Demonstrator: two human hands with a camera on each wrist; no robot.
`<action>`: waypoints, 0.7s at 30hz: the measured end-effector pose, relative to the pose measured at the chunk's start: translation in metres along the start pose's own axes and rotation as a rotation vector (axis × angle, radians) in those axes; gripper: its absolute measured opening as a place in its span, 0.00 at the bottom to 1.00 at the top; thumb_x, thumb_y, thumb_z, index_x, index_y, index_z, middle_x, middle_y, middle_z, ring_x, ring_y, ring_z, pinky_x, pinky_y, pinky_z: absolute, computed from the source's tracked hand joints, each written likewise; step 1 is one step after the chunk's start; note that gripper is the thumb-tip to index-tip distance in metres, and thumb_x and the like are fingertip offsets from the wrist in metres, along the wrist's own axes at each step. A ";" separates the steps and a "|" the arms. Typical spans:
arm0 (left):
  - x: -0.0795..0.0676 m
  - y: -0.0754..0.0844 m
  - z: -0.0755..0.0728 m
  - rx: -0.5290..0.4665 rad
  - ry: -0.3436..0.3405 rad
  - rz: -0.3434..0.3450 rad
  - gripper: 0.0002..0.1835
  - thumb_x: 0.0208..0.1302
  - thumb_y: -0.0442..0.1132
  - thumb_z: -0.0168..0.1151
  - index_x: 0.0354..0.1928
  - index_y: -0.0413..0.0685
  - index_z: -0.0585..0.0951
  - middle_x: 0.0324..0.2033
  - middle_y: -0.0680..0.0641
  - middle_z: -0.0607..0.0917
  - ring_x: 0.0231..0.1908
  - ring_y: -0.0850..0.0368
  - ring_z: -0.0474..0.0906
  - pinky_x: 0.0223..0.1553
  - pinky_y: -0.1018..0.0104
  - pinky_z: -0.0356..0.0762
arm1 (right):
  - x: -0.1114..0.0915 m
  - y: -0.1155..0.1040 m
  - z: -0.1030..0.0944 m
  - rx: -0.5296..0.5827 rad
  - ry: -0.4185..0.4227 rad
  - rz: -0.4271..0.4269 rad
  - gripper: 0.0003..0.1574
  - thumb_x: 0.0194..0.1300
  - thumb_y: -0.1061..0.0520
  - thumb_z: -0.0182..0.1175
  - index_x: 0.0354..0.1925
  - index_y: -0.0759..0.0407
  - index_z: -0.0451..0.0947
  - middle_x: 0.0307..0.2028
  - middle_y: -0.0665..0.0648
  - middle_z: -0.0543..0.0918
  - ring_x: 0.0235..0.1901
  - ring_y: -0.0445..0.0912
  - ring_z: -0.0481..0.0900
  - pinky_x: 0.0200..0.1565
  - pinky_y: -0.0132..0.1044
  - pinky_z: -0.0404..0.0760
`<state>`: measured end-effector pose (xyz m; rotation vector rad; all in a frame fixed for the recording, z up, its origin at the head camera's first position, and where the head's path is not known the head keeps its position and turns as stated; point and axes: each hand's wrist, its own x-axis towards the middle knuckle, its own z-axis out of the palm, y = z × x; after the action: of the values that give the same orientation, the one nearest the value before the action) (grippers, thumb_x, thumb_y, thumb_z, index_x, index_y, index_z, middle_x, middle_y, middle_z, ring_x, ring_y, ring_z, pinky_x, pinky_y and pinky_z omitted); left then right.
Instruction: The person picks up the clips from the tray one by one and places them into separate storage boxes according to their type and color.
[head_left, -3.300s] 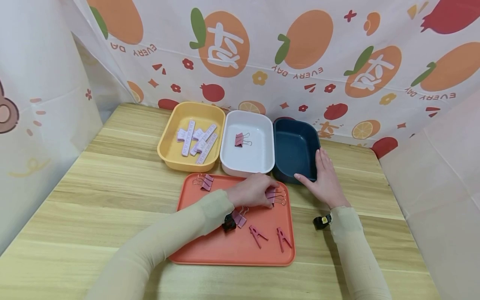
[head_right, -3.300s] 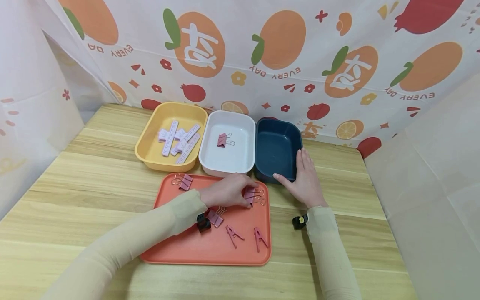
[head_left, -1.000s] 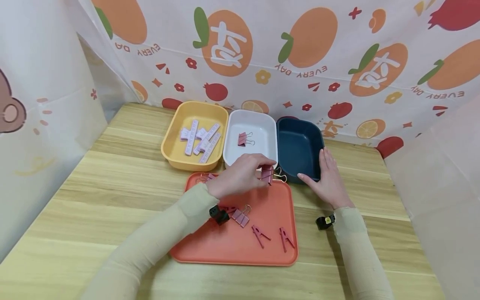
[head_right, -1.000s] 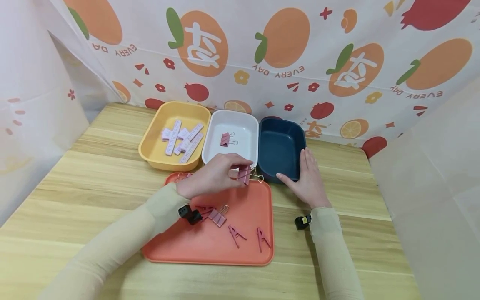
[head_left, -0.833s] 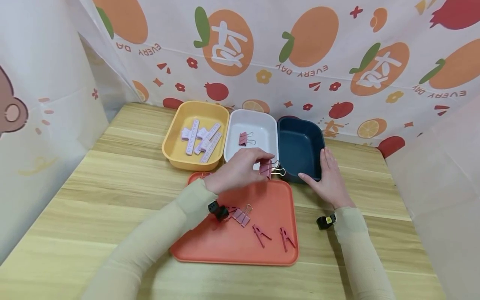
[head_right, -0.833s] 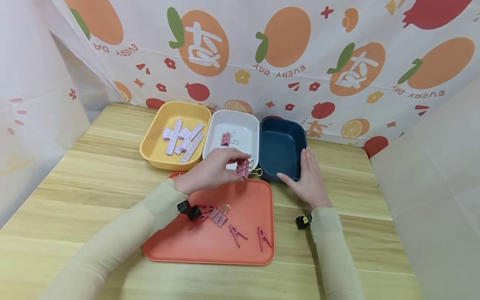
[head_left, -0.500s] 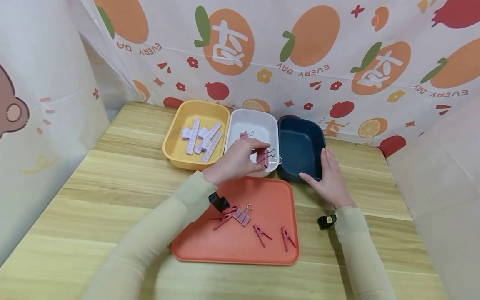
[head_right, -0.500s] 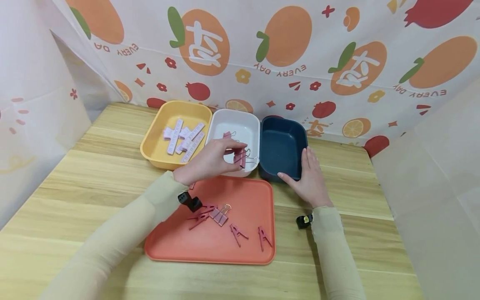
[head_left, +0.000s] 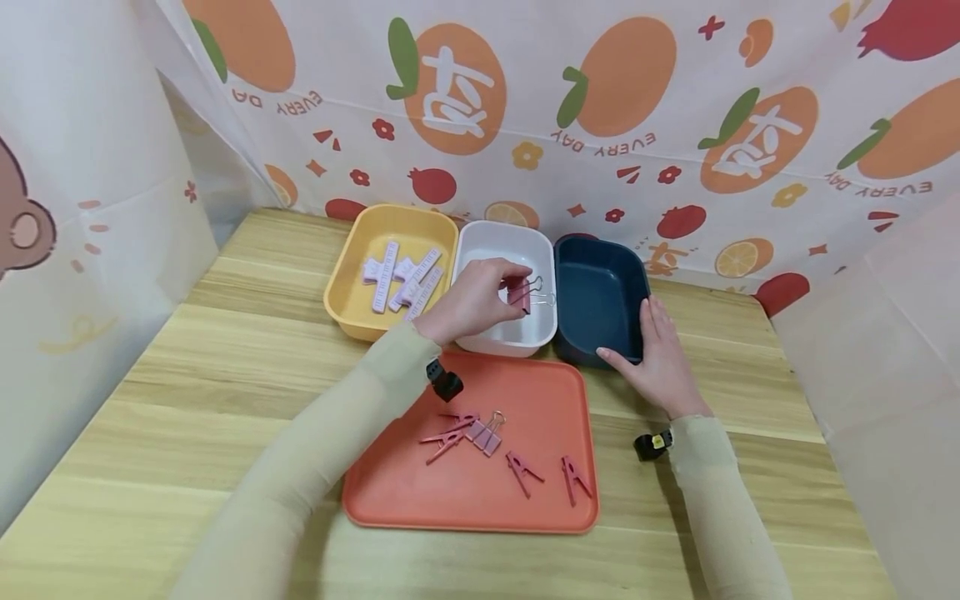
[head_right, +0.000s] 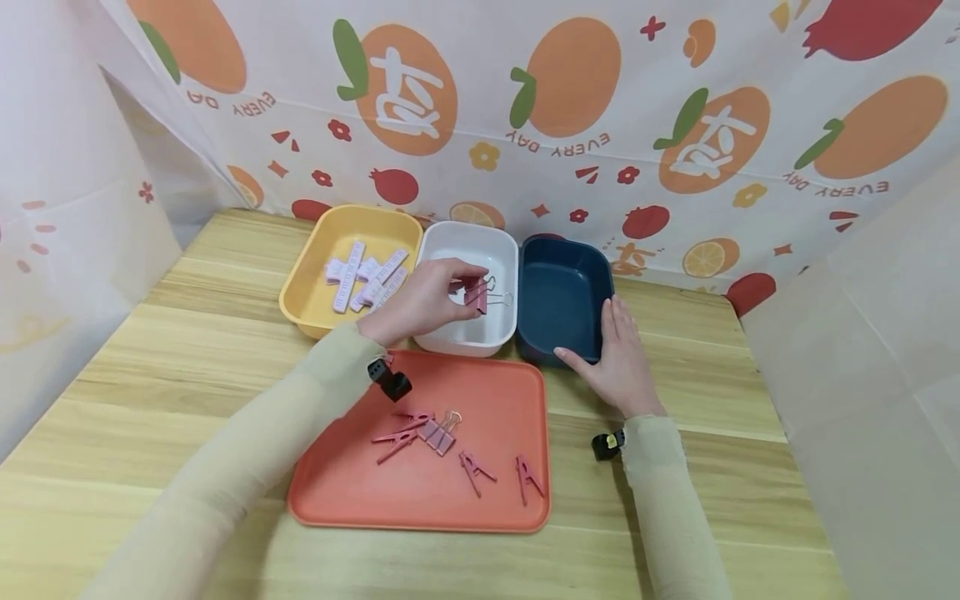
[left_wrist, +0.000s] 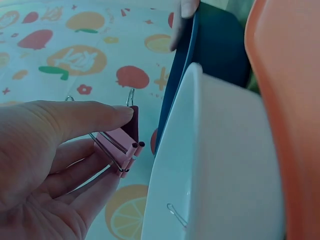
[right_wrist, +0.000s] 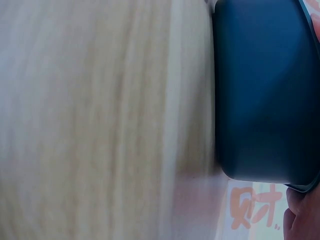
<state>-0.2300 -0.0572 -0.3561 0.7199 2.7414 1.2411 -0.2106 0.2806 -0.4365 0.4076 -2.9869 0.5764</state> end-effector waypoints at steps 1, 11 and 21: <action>0.003 0.000 -0.001 0.009 -0.003 -0.009 0.33 0.59 0.36 0.77 0.67 0.42 0.77 0.53 0.46 0.83 0.49 0.54 0.75 0.53 0.64 0.79 | 0.000 0.000 0.000 -0.001 0.001 0.000 0.72 0.64 0.23 0.59 0.81 0.64 0.36 0.81 0.60 0.37 0.78 0.53 0.33 0.74 0.57 0.42; 0.035 -0.006 -0.009 0.027 -0.012 -0.062 0.28 0.61 0.35 0.75 0.64 0.43 0.80 0.46 0.48 0.83 0.45 0.54 0.75 0.44 0.70 0.79 | 0.001 0.001 0.001 -0.004 0.009 -0.001 0.73 0.63 0.23 0.58 0.81 0.64 0.36 0.81 0.60 0.37 0.78 0.53 0.32 0.74 0.56 0.41; 0.057 -0.021 0.002 0.025 0.023 -0.180 0.23 0.59 0.37 0.77 0.56 0.41 0.84 0.36 0.48 0.82 0.40 0.52 0.76 0.38 0.67 0.77 | 0.000 0.003 0.003 -0.005 0.019 -0.006 0.72 0.63 0.23 0.58 0.81 0.64 0.37 0.81 0.60 0.37 0.78 0.52 0.32 0.74 0.57 0.41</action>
<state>-0.2887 -0.0432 -0.3642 0.4505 2.7716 1.1868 -0.2116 0.2818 -0.4403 0.4082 -2.9668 0.5696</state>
